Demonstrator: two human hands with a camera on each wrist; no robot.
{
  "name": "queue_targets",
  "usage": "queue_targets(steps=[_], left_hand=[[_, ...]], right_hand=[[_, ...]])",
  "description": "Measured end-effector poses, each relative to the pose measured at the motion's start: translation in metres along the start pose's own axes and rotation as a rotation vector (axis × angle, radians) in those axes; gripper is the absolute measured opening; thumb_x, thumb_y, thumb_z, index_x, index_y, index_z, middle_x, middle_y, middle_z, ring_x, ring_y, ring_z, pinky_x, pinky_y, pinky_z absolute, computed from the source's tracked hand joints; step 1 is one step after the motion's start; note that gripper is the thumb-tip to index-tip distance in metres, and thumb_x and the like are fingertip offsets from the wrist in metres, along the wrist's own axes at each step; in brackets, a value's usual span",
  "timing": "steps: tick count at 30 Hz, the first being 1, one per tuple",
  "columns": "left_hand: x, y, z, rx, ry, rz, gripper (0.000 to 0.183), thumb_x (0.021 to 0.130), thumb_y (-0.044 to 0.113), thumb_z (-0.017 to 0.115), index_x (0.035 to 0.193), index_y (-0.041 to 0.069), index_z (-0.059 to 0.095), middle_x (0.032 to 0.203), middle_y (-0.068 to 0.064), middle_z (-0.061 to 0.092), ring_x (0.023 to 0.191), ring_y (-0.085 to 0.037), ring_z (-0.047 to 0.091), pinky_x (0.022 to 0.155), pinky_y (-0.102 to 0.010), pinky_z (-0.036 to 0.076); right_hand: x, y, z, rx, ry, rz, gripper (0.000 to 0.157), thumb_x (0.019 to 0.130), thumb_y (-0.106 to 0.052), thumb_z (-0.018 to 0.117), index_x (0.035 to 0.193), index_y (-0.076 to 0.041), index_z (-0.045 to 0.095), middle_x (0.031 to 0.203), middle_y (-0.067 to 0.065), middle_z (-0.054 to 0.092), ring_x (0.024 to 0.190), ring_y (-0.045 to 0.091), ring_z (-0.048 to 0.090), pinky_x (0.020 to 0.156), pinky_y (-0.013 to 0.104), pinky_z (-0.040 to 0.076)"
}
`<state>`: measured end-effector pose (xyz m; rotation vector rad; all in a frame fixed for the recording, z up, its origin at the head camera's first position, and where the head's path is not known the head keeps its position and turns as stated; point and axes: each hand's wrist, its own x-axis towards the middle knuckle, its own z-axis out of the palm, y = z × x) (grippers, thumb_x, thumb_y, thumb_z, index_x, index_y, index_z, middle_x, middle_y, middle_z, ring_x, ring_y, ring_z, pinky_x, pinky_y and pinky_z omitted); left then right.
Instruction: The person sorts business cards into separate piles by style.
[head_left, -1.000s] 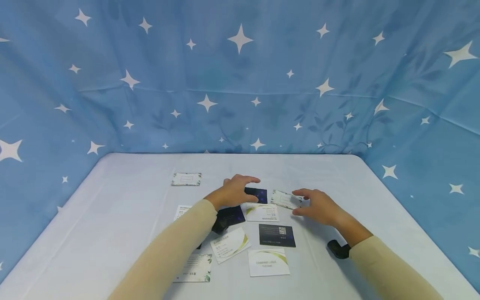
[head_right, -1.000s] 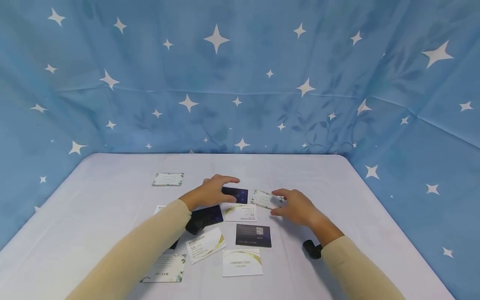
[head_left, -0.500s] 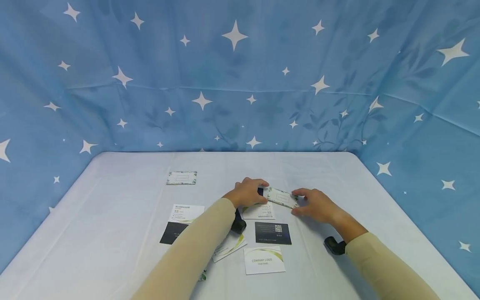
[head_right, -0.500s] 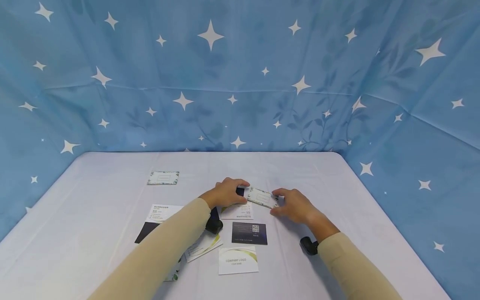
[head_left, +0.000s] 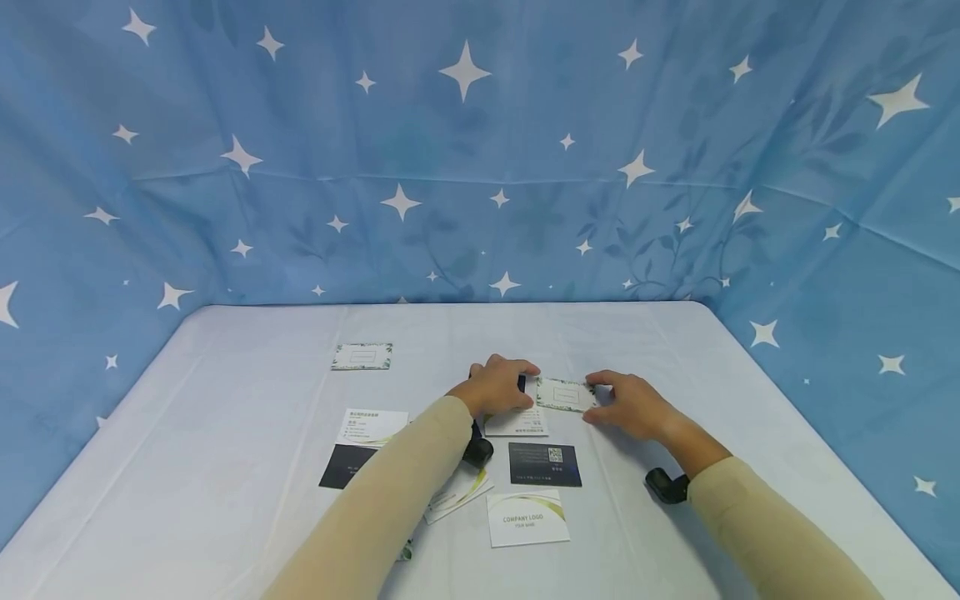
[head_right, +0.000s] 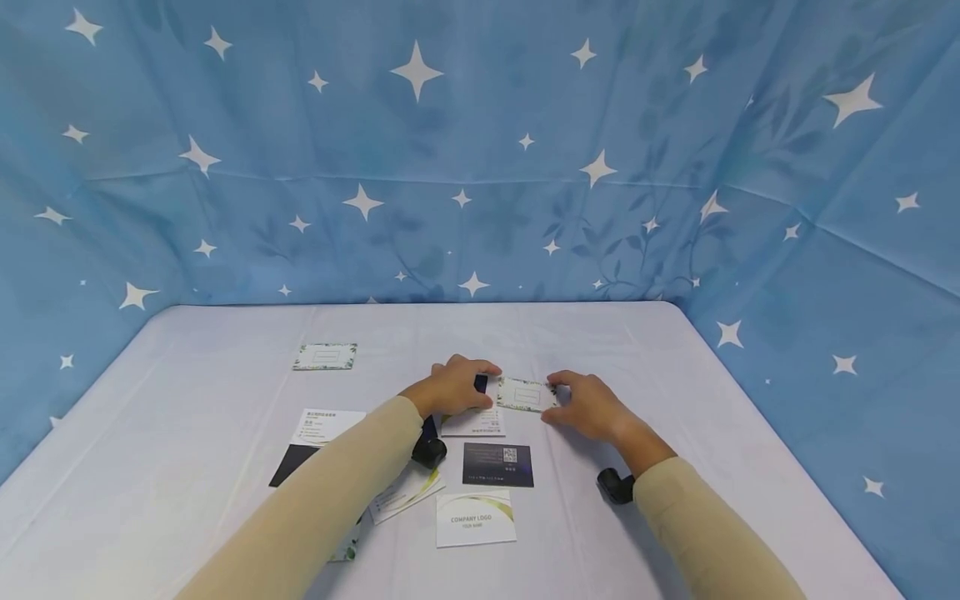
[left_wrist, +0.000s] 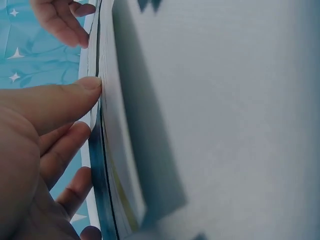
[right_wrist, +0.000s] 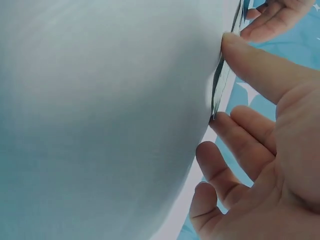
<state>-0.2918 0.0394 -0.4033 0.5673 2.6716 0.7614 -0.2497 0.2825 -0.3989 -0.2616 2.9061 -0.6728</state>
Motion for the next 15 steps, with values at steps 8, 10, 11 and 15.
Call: queue_targets(steps=[8, 10, 11, 15], left_hand=[[0.0011, 0.0031, 0.0004, 0.023, -0.008, 0.036, 0.054, 0.088, 0.034, 0.077, 0.139, 0.032, 0.060, 0.135, -0.003, 0.055, 0.108, -0.024, 0.042, 0.094, -0.045, 0.029], [0.0009, 0.0031, 0.0004, 0.016, -0.003, 0.040, 0.054, 0.087, 0.034, 0.077, 0.138, 0.032, 0.060, 0.135, -0.003, 0.055, 0.110, -0.024, 0.042, 0.094, -0.045, 0.029], [0.0007, 0.0028, 0.0003, 0.014, -0.001, 0.042, 0.054, 0.088, 0.035, 0.077, 0.139, 0.033, 0.060, 0.136, -0.003, 0.054, 0.112, -0.025, 0.042, 0.094, -0.045, 0.029], [0.0008, 0.0004, -0.0033, 0.035, 0.026, 0.069, 0.053, 0.090, 0.036, 0.075, 0.140, 0.032, 0.058, 0.138, -0.001, 0.055, 0.125, -0.025, 0.041, 0.098, -0.048, 0.026]], right_hand=[[0.0039, 0.0024, -0.0006, 0.016, 0.010, -0.013, 0.059, 0.086, -0.028, 0.079, 0.135, -0.001, 0.059, 0.127, 0.019, 0.063, 0.106, 0.035, 0.057, 0.090, 0.050, 0.046], [0.0041, 0.0027, -0.0006, 0.022, 0.013, -0.020, 0.057, 0.087, -0.028, 0.079, 0.134, -0.001, 0.060, 0.128, 0.019, 0.062, 0.109, 0.036, 0.056, 0.091, 0.051, 0.046], [0.0041, 0.0027, -0.0006, 0.024, 0.015, -0.024, 0.057, 0.087, -0.028, 0.079, 0.134, -0.002, 0.060, 0.128, 0.019, 0.062, 0.110, 0.036, 0.055, 0.091, 0.051, 0.046], [0.0039, -0.0001, -0.0016, 0.040, 0.038, -0.033, 0.054, 0.088, -0.028, 0.078, 0.133, -0.003, 0.061, 0.128, 0.016, 0.062, 0.113, 0.036, 0.054, 0.092, 0.051, 0.046]])
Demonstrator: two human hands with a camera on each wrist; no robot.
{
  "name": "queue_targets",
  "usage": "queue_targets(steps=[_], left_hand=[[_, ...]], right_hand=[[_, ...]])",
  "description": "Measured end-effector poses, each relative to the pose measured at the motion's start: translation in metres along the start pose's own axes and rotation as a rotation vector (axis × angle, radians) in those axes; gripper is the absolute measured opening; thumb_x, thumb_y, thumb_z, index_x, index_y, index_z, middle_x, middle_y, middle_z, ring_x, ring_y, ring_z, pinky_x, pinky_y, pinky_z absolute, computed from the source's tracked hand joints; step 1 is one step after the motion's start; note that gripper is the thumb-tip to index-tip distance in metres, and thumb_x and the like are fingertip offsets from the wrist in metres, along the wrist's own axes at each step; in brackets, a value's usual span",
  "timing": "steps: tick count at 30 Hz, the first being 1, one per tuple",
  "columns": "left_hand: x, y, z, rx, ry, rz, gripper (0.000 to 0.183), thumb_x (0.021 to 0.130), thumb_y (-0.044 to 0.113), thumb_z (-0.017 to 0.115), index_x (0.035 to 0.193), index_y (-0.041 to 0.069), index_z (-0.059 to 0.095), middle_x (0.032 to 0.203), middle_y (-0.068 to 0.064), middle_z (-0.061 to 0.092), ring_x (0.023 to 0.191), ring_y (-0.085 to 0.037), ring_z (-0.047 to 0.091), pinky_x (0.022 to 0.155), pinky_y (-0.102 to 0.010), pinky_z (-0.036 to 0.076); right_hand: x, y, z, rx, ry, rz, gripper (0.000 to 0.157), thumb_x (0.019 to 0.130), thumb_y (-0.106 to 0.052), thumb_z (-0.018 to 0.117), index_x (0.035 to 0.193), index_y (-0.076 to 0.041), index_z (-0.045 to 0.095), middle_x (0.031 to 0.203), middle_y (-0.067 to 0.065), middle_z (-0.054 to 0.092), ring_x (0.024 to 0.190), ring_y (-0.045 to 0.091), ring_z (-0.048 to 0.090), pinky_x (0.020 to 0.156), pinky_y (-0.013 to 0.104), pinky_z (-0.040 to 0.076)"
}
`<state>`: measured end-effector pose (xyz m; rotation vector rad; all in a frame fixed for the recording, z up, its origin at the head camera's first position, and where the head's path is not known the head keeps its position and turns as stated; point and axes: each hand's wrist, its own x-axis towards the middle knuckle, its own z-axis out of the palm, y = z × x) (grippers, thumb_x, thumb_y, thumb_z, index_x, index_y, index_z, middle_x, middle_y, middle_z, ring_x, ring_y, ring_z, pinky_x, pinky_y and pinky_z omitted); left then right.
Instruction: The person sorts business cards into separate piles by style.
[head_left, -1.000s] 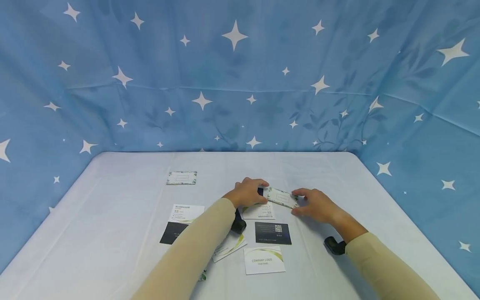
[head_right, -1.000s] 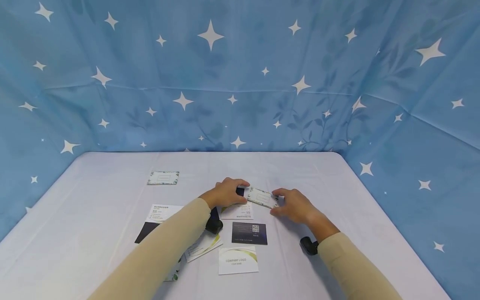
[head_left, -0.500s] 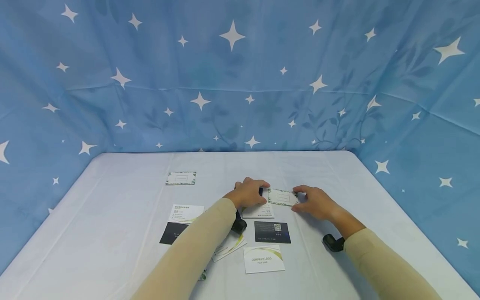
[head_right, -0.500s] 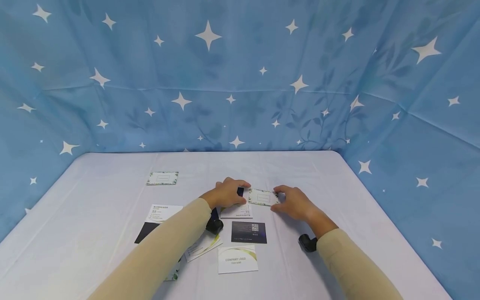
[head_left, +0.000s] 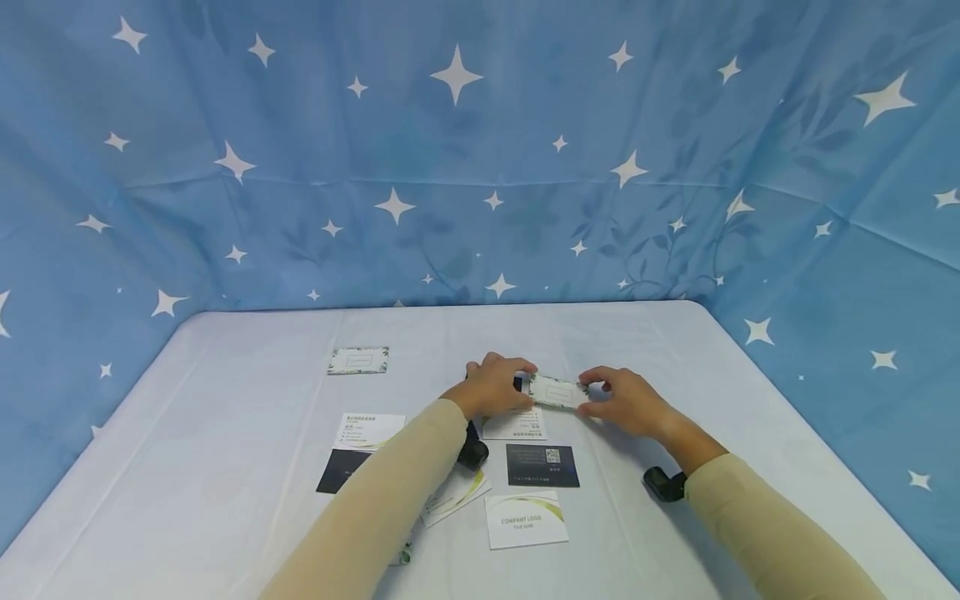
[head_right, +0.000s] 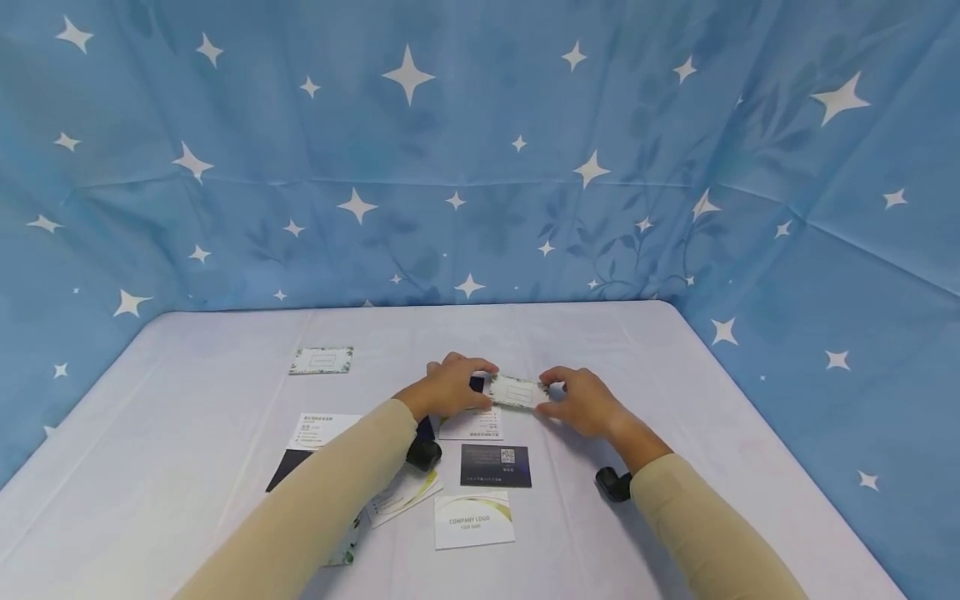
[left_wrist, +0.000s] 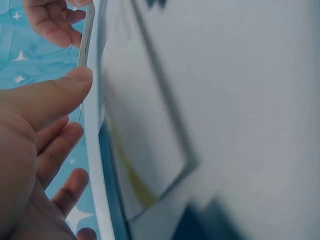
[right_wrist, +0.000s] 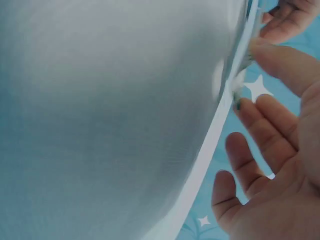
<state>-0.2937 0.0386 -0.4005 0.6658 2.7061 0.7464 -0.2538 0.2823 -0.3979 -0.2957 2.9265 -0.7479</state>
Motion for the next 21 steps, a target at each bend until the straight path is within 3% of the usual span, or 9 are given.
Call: queue_targets(steps=[3, 9, 14, 21], left_hand=[[-0.001, -0.003, -0.005, -0.004, 0.005, 0.014, 0.053, 0.092, 0.036, 0.075, 0.141, 0.031, 0.057, 0.140, 0.000, 0.054, 0.133, -0.024, 0.038, 0.100, -0.050, 0.025], [-0.009, -0.017, -0.023, -0.092, 0.009, 0.004, 0.050, 0.092, 0.030, 0.075, 0.139, 0.028, 0.058, 0.141, -0.001, 0.051, 0.132, -0.030, 0.036, 0.101, -0.053, 0.027], [-0.019, -0.036, -0.043, -0.149, 0.040, -0.014, 0.049, 0.092, 0.027, 0.074, 0.139, 0.025, 0.058, 0.143, -0.005, 0.049, 0.135, -0.032, 0.034, 0.104, -0.057, 0.026], [-0.038, -0.074, -0.074, -0.118, 0.089, -0.010, 0.052, 0.092, 0.027, 0.074, 0.141, 0.021, 0.057, 0.143, -0.004, 0.052, 0.137, -0.030, 0.038, 0.109, -0.063, 0.019]], right_hand=[[0.000, -0.005, 0.000, 0.005, 0.015, -0.012, 0.053, 0.088, -0.028, 0.078, 0.132, -0.004, 0.062, 0.127, 0.015, 0.063, 0.113, 0.036, 0.054, 0.092, 0.051, 0.046], [0.006, -0.023, 0.001, 0.020, 0.055, -0.075, 0.054, 0.088, -0.031, 0.076, 0.132, -0.002, 0.062, 0.125, 0.015, 0.064, 0.112, 0.037, 0.055, 0.087, 0.051, 0.047], [0.018, -0.045, 0.007, 0.057, 0.086, -0.119, 0.056, 0.088, -0.033, 0.074, 0.134, -0.003, 0.060, 0.127, 0.014, 0.063, 0.113, 0.035, 0.056, 0.086, 0.050, 0.048], [0.044, -0.089, 0.019, 0.088, 0.068, -0.169, 0.058, 0.090, -0.032, 0.074, 0.138, -0.003, 0.058, 0.132, 0.012, 0.061, 0.118, 0.033, 0.055, 0.091, 0.049, 0.047]])
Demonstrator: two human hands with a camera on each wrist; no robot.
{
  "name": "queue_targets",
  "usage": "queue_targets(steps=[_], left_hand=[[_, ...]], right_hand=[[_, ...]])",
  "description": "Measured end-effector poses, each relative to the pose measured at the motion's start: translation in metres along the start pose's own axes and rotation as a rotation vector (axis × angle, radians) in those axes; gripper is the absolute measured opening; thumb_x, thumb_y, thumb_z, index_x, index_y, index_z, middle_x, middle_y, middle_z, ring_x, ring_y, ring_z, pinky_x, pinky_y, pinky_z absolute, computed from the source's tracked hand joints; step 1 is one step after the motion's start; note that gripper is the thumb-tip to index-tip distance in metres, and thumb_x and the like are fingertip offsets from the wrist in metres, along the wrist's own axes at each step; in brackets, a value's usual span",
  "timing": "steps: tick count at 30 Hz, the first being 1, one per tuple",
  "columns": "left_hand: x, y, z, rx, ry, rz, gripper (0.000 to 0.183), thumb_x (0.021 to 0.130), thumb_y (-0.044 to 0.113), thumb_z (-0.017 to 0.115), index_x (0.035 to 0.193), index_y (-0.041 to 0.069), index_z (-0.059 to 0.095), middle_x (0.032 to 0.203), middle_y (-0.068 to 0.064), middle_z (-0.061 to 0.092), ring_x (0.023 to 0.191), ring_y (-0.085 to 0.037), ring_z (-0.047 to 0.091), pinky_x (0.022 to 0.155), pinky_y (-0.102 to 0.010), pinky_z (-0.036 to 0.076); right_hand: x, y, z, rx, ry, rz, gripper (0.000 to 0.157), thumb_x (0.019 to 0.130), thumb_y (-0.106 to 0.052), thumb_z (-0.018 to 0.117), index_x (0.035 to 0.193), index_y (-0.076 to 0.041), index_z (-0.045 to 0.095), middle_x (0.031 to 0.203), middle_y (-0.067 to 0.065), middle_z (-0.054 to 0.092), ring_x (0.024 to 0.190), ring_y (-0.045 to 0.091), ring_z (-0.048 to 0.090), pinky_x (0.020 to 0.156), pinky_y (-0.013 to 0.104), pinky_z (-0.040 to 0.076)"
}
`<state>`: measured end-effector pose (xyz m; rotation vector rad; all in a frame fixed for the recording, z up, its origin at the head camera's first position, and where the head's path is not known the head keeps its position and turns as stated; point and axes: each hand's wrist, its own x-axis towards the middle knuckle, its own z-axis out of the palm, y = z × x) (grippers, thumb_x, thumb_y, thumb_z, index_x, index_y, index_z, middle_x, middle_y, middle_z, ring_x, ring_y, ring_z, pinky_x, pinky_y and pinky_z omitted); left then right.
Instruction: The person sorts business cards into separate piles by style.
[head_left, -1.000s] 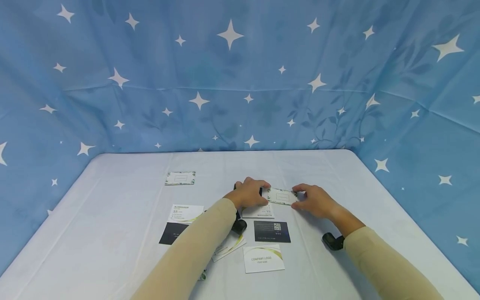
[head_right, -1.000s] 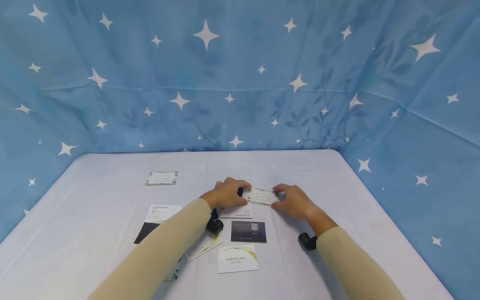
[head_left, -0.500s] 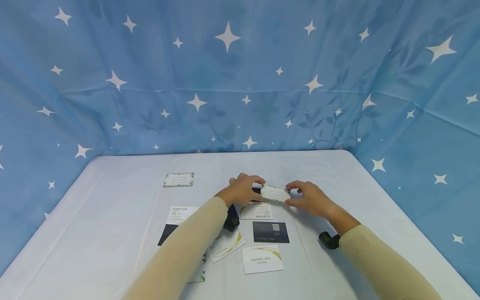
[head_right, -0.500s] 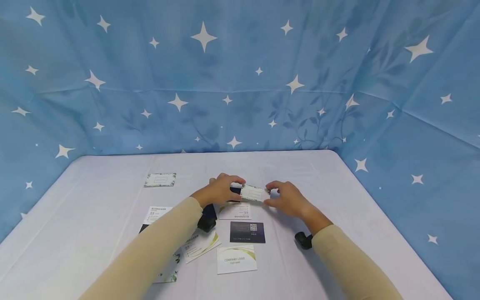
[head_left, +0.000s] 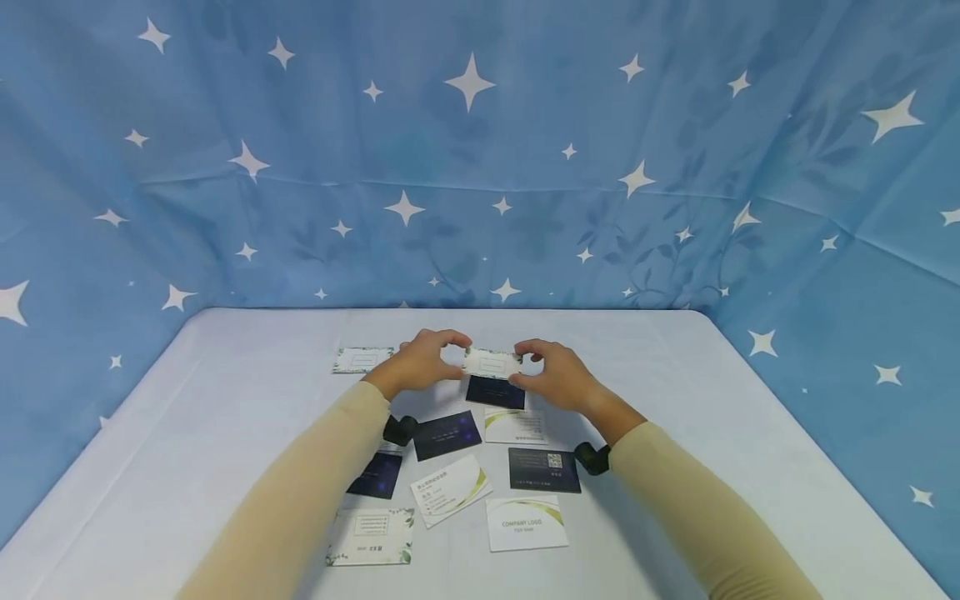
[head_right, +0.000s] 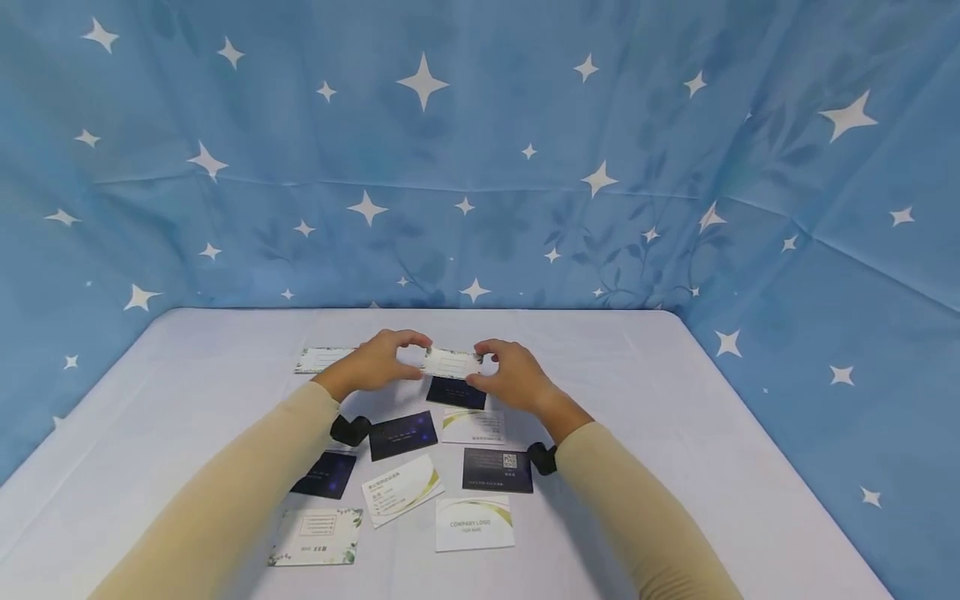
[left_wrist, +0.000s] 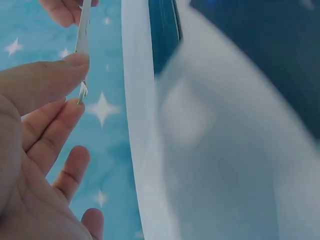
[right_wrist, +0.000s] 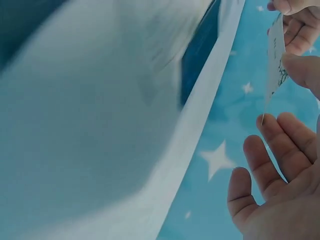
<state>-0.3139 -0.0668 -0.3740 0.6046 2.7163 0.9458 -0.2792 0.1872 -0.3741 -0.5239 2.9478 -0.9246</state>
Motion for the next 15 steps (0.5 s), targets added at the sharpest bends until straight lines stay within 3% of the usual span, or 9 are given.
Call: queue_targets(steps=[9, 15], left_hand=[[-0.018, -0.041, -0.035, -0.017, 0.024, -0.086, 0.057, 0.092, 0.022, 0.073, 0.145, 0.017, 0.054, 0.147, -0.011, 0.049, 0.136, -0.036, 0.040, 0.104, -0.064, 0.028], [-0.028, -0.060, -0.055, -0.003, 0.032, -0.132, 0.058, 0.092, 0.020, 0.072, 0.146, 0.015, 0.051, 0.148, -0.012, 0.048, 0.137, -0.038, 0.038, 0.106, -0.068, 0.020]], right_hand=[[0.041, -0.038, 0.032, 0.003, -0.033, -0.028, 0.056, 0.091, -0.029, 0.076, 0.138, -0.006, 0.059, 0.129, 0.010, 0.062, 0.116, 0.031, 0.057, 0.089, 0.042, 0.050], [0.065, -0.057, 0.051, -0.012, -0.040, -0.053, 0.054, 0.090, -0.029, 0.077, 0.137, -0.007, 0.060, 0.131, 0.008, 0.063, 0.115, 0.028, 0.058, 0.092, 0.040, 0.048]])
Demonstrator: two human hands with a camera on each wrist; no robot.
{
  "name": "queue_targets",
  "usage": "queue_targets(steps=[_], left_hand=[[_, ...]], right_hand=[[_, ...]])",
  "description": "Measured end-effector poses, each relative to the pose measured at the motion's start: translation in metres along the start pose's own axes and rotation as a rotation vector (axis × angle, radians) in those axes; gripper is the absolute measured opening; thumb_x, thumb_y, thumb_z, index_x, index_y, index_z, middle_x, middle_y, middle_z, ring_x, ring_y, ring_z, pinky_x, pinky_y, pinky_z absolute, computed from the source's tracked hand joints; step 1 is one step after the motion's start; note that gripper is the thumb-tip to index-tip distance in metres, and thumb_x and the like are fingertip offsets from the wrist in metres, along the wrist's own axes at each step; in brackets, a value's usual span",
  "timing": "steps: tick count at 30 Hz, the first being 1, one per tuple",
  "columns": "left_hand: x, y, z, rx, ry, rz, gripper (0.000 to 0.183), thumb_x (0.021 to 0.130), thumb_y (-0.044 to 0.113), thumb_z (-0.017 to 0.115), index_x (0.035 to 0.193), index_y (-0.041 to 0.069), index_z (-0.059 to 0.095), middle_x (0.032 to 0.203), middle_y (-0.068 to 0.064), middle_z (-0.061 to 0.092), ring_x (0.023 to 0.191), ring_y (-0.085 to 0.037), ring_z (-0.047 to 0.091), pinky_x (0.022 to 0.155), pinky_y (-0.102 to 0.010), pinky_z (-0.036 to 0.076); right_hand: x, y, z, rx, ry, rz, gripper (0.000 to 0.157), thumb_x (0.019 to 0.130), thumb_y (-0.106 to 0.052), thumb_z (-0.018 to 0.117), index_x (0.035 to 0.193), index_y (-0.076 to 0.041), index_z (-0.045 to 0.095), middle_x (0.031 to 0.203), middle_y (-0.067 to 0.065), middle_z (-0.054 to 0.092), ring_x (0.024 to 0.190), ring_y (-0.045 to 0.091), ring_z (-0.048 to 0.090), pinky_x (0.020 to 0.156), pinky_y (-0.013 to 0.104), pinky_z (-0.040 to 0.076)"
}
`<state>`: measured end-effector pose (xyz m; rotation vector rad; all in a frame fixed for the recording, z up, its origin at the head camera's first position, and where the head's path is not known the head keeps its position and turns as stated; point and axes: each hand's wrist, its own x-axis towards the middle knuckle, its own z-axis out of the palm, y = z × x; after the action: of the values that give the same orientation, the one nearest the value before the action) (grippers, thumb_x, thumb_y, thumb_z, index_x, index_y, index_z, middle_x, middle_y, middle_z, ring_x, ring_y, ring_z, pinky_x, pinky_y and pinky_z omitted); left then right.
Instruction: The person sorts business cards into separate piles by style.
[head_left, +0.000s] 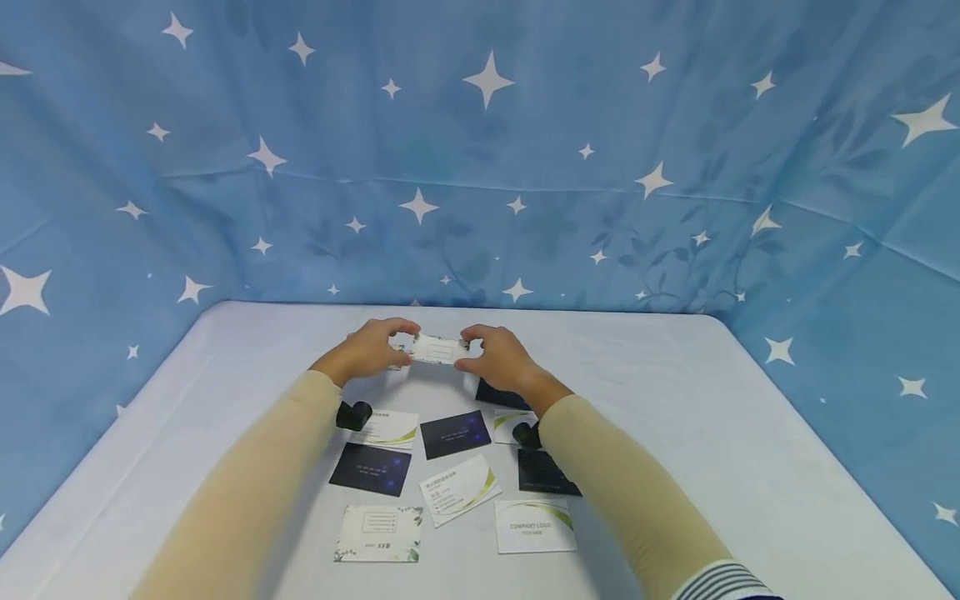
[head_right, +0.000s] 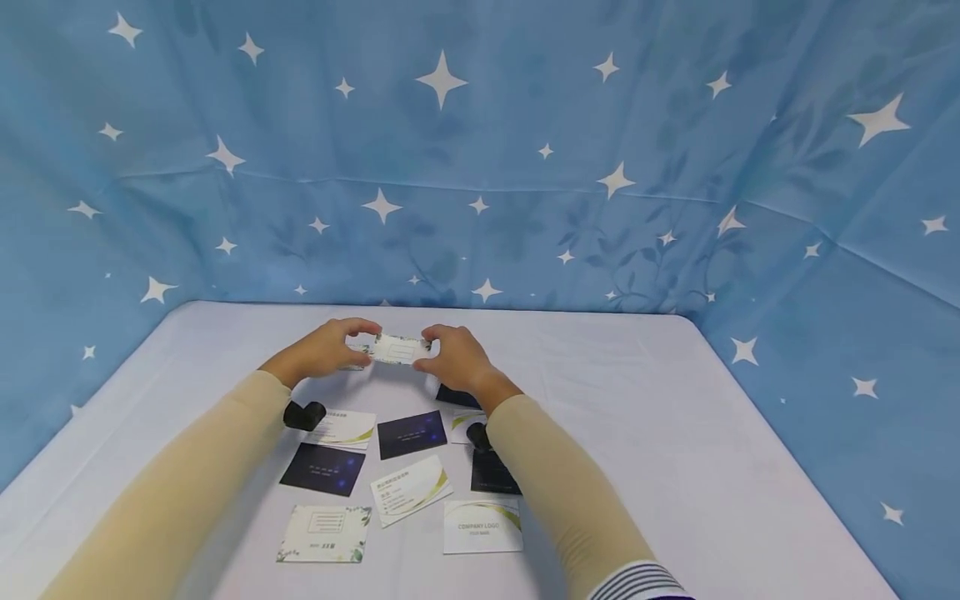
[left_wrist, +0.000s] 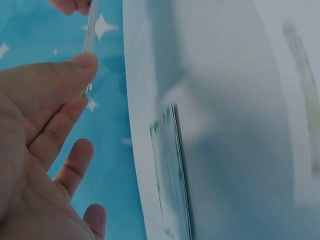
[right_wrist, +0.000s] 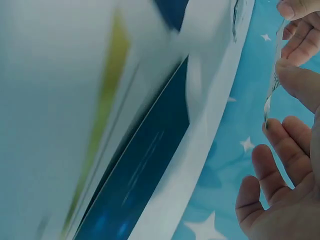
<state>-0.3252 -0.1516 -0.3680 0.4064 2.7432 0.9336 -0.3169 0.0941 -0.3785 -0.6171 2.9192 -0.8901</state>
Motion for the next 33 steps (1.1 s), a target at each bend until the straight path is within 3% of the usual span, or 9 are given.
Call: queue_targets(steps=[8, 17, 23, 33], left_hand=[[-0.011, -0.026, -0.016, -0.054, 0.012, -0.064, 0.058, 0.094, 0.014, 0.069, 0.148, 0.010, 0.048, 0.153, -0.014, 0.042, 0.141, -0.041, 0.032, 0.107, -0.060, 0.031], [-0.020, -0.055, -0.024, -0.114, 0.026, -0.089, 0.057, 0.094, 0.006, 0.064, 0.148, 0.002, 0.045, 0.153, -0.018, 0.040, 0.141, -0.045, 0.029, 0.108, -0.058, 0.031], [-0.021, -0.066, -0.030, -0.094, 0.039, -0.102, 0.057, 0.093, 0.004, 0.064, 0.147, 0.001, 0.045, 0.152, -0.020, 0.041, 0.140, -0.046, 0.030, 0.108, -0.058, 0.030], [-0.024, -0.075, -0.032, 0.014, 0.035, -0.191, 0.056, 0.094, 0.009, 0.066, 0.147, 0.008, 0.049, 0.154, -0.021, 0.039, 0.142, -0.044, 0.030, 0.110, -0.062, 0.023]], right_hand=[[0.027, -0.025, 0.024, -0.017, -0.037, -0.012, 0.054, 0.092, -0.029, 0.075, 0.139, -0.007, 0.058, 0.134, 0.006, 0.062, 0.113, 0.023, 0.059, 0.095, 0.038, 0.046], [0.050, -0.046, 0.048, -0.063, -0.091, 0.006, 0.055, 0.093, -0.032, 0.073, 0.141, -0.011, 0.056, 0.136, 0.002, 0.061, 0.124, 0.020, 0.055, 0.101, 0.035, 0.042], [0.060, -0.057, 0.059, -0.092, -0.108, 0.028, 0.054, 0.094, -0.033, 0.071, 0.142, -0.013, 0.056, 0.138, 0.000, 0.059, 0.126, 0.017, 0.054, 0.102, 0.033, 0.041], [0.065, -0.066, 0.071, -0.120, -0.146, 0.059, 0.055, 0.096, -0.034, 0.070, 0.144, -0.016, 0.054, 0.140, 0.000, 0.058, 0.131, 0.020, 0.050, 0.105, 0.035, 0.039]])
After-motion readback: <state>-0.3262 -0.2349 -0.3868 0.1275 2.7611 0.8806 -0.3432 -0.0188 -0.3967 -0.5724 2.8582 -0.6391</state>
